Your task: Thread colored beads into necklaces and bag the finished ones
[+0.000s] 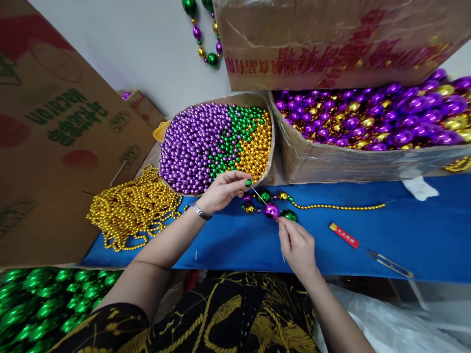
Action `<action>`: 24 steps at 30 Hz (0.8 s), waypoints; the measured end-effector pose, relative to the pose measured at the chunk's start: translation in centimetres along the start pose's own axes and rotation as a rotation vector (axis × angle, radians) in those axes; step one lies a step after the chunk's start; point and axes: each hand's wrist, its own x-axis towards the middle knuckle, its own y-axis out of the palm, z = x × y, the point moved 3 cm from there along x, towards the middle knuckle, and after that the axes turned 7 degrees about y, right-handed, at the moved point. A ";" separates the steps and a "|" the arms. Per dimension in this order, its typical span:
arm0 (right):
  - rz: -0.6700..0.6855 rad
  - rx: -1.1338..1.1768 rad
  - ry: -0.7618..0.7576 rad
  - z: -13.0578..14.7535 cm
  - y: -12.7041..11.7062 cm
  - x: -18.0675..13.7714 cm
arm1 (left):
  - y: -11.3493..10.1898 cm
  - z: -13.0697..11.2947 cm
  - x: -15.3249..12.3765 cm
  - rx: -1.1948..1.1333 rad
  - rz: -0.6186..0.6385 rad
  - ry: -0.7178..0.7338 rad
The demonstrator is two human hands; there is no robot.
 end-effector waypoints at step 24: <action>-0.026 0.319 0.362 -4.8 -2.1 -0.2 | 24.4 -4.1 25.1 1.429 0.791 0.827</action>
